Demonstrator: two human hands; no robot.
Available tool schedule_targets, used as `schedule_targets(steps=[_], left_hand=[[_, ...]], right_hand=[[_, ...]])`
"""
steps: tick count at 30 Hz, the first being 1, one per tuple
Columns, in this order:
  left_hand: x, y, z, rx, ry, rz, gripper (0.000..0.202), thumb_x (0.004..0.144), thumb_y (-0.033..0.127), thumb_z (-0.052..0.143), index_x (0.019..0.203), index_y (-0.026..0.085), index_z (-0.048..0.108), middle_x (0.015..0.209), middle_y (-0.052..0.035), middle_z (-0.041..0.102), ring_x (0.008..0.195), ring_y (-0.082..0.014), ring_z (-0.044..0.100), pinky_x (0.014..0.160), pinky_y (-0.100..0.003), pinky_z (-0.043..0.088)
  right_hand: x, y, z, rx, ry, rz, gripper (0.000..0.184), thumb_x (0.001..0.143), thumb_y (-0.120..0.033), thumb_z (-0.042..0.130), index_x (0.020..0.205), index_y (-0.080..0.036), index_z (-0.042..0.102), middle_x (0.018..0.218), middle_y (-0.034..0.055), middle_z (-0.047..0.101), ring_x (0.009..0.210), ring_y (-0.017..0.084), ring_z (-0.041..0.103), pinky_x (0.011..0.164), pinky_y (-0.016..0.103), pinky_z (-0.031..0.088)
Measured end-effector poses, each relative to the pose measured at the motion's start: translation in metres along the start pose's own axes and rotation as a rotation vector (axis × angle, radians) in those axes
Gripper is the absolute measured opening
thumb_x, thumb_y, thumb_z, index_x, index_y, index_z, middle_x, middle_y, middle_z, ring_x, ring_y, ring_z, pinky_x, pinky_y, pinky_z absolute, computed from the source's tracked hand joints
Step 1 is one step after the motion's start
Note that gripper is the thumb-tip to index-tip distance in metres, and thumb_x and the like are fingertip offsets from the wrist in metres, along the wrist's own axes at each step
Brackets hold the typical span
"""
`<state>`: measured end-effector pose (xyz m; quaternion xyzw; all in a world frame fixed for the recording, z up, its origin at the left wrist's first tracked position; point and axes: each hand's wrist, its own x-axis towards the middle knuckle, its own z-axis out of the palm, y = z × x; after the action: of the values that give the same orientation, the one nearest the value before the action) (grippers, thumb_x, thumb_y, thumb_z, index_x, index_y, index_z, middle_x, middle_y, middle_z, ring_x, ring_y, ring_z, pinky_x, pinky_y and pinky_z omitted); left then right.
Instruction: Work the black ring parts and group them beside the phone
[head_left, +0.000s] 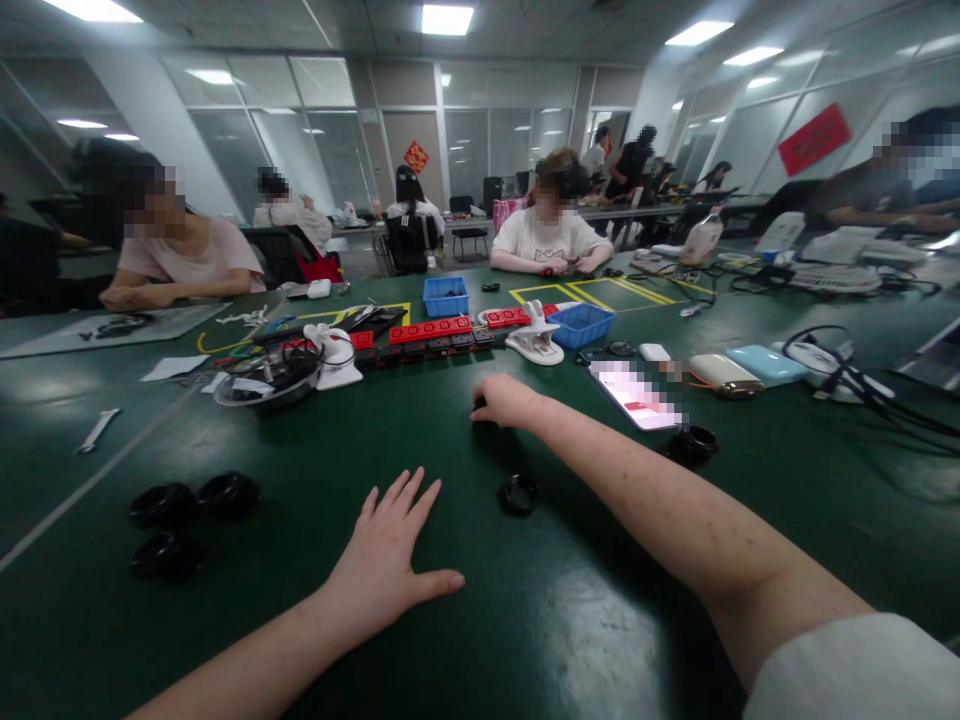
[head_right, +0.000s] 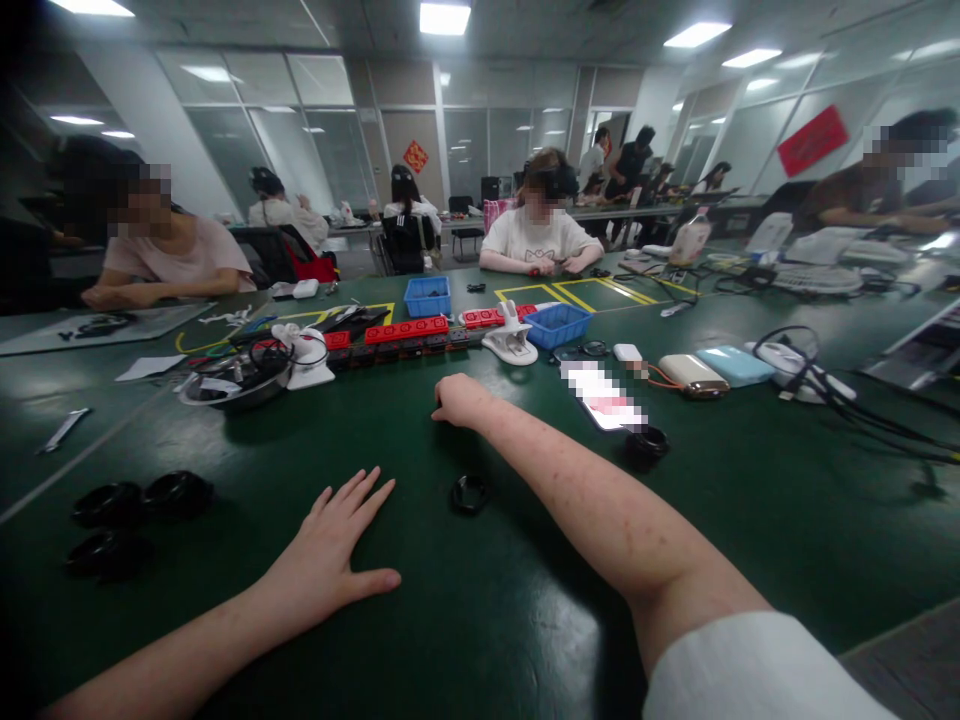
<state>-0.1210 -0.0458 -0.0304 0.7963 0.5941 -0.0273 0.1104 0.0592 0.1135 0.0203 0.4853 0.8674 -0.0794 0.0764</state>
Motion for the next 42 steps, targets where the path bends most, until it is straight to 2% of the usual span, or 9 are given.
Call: schedule_targets(steps=[8, 15, 23, 27, 34, 36, 39, 42], left_hand=[[-0.002, 0.000, -0.001, -0.024, 0.007, 0.013, 0.093, 0.066, 0.075, 0.046, 0.139, 0.024, 0.019, 0.147, -0.0086, 0.013, 0.134, -0.0310, 0.011, 0.105, -0.055, 0.013], [-0.002, 0.000, -0.001, -0.022, 0.012, 0.014, 0.093, 0.066, 0.075, 0.045, 0.139, 0.023, 0.021, 0.147, -0.0094, 0.013, 0.133, -0.0311, 0.011, 0.104, -0.055, 0.013], [-0.001, -0.001, 0.001, -0.017, 0.020, 0.015, 0.094, 0.066, 0.076, 0.043, 0.139, 0.023, 0.020, 0.147, -0.0094, 0.013, 0.134, -0.0305, 0.011, 0.105, -0.054, 0.014], [-0.002, -0.002, 0.003, -0.008, 0.020, 0.015, 0.092, 0.067, 0.076, 0.042, 0.139, 0.024, 0.021, 0.147, -0.0098, 0.013, 0.133, -0.0307, 0.012, 0.104, -0.055, 0.013], [-0.002, -0.001, 0.001, -0.010, 0.020, 0.009, 0.092, 0.067, 0.076, 0.043, 0.139, 0.023, 0.021, 0.146, -0.0098, 0.014, 0.133, -0.0303, 0.011, 0.104, -0.054, 0.014], [-0.002, 0.000, 0.000, -0.010, 0.013, 0.002, 0.092, 0.067, 0.075, 0.044, 0.139, 0.023, 0.021, 0.146, -0.0092, 0.013, 0.133, -0.0300, 0.011, 0.105, -0.054, 0.014], [-0.002, 0.000, 0.000, -0.010, 0.008, 0.002, 0.092, 0.067, 0.076, 0.043, 0.139, 0.024, 0.021, 0.147, -0.0089, 0.013, 0.134, -0.0296, 0.011, 0.105, -0.054, 0.013], [-0.002, -0.001, 0.002, -0.007, 0.017, 0.010, 0.092, 0.067, 0.077, 0.042, 0.139, 0.023, 0.021, 0.147, -0.0093, 0.013, 0.134, -0.0297, 0.011, 0.105, -0.054, 0.013]], right_hand=[[-0.018, 0.022, 0.007, 0.064, 0.126, 0.144, 0.027, 0.088, -0.030, 0.049, 0.110, -0.015, 0.052, 0.111, 0.0078, 0.054, 0.095, 0.018, 0.056, 0.080, 0.038, 0.048], [-0.049, 0.044, 0.018, 0.105, 0.168, 0.172, 0.027, 0.088, -0.031, 0.049, 0.109, -0.014, 0.052, 0.109, 0.0076, 0.054, 0.092, 0.018, 0.056, 0.078, 0.037, 0.048], [-0.108, 0.058, 0.030, 0.152, 0.200, 0.196, 0.026, 0.086, -0.032, 0.052, 0.103, -0.013, 0.056, 0.102, 0.0069, 0.056, 0.087, 0.016, 0.057, 0.078, 0.035, 0.047], [-0.141, 0.055, 0.036, 0.181, 0.226, 0.230, 0.025, 0.083, -0.030, 0.055, 0.101, -0.014, 0.060, 0.096, 0.0094, 0.055, 0.084, 0.018, 0.058, 0.077, 0.029, 0.046], [-0.206, 0.050, 0.050, 0.234, 0.192, 0.262, 0.026, 0.082, -0.030, 0.051, 0.102, -0.018, 0.061, 0.095, 0.0092, 0.056, 0.079, 0.018, 0.059, 0.071, 0.030, 0.049], [-0.228, 0.060, 0.059, 0.276, 0.208, 0.270, 0.026, 0.081, -0.032, 0.050, 0.101, -0.022, 0.061, 0.097, 0.0089, 0.056, 0.078, 0.019, 0.060, 0.070, 0.030, 0.050], [-0.256, 0.088, 0.070, 0.312, 0.203, 0.309, 0.024, 0.077, -0.034, 0.052, 0.097, -0.027, 0.064, 0.100, 0.0083, 0.059, 0.084, 0.022, 0.060, 0.075, 0.034, 0.049], [-0.270, 0.122, 0.072, 0.267, 0.222, 0.497, 0.024, 0.072, -0.029, 0.059, 0.094, -0.029, 0.066, 0.102, 0.0079, 0.064, 0.090, 0.024, 0.060, 0.080, 0.035, 0.047]])
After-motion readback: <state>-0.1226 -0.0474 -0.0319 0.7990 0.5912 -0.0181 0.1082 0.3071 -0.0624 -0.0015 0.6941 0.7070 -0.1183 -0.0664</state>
